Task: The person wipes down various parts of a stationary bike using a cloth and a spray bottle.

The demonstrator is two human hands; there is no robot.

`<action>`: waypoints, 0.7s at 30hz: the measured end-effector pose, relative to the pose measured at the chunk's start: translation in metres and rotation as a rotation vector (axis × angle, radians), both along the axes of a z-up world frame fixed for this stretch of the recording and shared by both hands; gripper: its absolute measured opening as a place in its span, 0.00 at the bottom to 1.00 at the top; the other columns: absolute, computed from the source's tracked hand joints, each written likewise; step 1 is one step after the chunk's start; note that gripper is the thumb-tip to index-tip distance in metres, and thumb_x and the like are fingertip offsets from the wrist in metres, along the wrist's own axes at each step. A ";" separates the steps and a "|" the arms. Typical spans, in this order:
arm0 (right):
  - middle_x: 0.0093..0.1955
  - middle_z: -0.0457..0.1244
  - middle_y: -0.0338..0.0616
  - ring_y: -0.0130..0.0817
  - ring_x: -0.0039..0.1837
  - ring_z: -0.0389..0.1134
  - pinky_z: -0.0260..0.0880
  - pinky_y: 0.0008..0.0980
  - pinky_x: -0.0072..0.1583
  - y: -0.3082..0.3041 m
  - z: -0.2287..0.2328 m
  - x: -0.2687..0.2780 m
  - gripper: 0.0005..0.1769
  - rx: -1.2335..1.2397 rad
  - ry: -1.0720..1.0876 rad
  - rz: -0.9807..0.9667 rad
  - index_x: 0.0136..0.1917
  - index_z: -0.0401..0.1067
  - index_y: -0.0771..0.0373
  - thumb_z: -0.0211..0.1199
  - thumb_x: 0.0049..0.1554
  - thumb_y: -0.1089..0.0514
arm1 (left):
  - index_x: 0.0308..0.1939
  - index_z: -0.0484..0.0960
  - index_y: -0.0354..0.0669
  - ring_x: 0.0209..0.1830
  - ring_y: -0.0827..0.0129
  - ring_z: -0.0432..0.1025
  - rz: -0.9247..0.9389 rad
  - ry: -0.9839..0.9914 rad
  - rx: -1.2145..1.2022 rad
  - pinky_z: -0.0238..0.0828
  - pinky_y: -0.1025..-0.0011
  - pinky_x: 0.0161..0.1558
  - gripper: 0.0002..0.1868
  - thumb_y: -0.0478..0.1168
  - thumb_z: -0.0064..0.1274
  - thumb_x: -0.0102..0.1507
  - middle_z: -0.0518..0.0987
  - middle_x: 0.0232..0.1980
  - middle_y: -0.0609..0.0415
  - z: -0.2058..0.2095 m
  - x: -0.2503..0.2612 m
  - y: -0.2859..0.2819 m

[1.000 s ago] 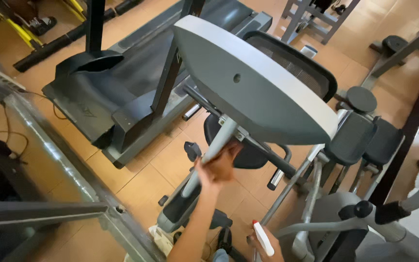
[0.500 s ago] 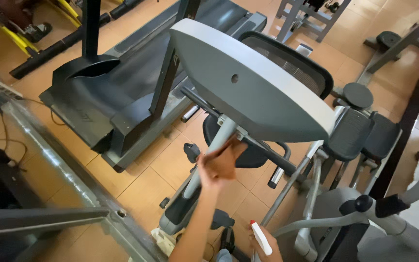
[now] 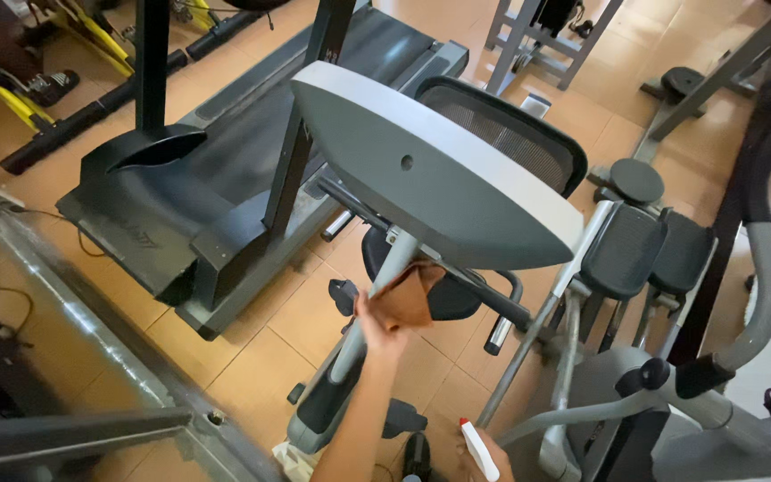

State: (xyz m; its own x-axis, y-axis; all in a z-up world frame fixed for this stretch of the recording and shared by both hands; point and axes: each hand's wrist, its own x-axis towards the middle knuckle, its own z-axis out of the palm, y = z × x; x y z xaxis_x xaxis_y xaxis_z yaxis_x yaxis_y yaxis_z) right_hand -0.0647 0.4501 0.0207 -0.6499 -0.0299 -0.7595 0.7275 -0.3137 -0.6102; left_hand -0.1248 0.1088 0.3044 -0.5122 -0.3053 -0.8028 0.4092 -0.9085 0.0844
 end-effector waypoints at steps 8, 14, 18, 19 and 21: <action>0.43 0.64 0.52 0.45 0.38 0.68 0.63 0.35 0.44 -0.013 0.136 0.002 0.22 0.080 -0.036 0.466 0.65 0.77 0.63 0.65 0.58 0.60 | 0.48 0.73 0.59 0.62 0.52 0.65 0.194 -0.068 0.028 0.66 0.52 0.56 0.20 0.61 0.49 0.59 0.68 0.63 0.50 -0.078 0.045 -0.006; 0.44 0.64 0.63 0.51 0.37 0.66 0.58 0.33 0.42 -0.033 0.150 -0.009 0.19 -0.055 -0.262 0.166 0.57 0.77 0.83 0.67 0.57 0.65 | 0.41 0.80 0.50 0.58 0.55 0.74 0.190 0.188 -0.016 0.69 0.62 0.57 0.22 0.63 0.51 0.64 0.81 0.55 0.50 -0.055 -0.010 -0.005; 0.45 0.61 0.49 0.39 0.35 0.66 0.61 0.28 0.36 -0.002 0.051 -0.028 0.25 -0.608 -0.399 0.204 0.64 0.70 0.70 0.55 0.62 0.48 | 0.67 0.51 0.56 0.74 0.64 0.59 -0.183 -0.113 -1.041 0.57 0.56 0.73 0.47 0.36 0.66 0.51 0.62 0.72 0.50 -0.183 0.015 0.004; 0.45 0.61 0.49 0.39 0.35 0.66 0.61 0.28 0.36 0.000 0.057 -0.029 0.25 -0.611 -0.396 0.202 0.64 0.70 0.70 0.55 0.62 0.48 | 0.67 0.51 0.56 0.74 0.64 0.59 -0.185 -0.109 -1.044 0.57 0.56 0.73 0.47 0.36 0.66 0.51 0.62 0.72 0.50 -0.139 0.026 0.003; 0.59 0.72 0.53 0.43 0.58 0.75 0.65 0.38 0.65 0.002 0.068 -0.028 0.30 0.364 -0.034 0.752 0.67 0.77 0.58 0.79 0.51 0.67 | 0.75 0.58 0.42 0.63 0.35 0.66 0.339 0.281 0.161 0.64 0.43 0.64 0.44 0.48 0.48 0.54 0.64 0.72 0.26 -0.051 0.053 0.001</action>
State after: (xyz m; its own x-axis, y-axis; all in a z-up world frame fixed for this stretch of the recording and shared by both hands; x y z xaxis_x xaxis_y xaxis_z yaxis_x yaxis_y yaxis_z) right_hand -0.0928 0.4518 0.0890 -0.5311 -0.1961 -0.8243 0.6839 0.4751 -0.5537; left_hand -0.0721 0.1101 0.2531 -0.6092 -0.3757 -0.6984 0.6719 -0.7123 -0.2030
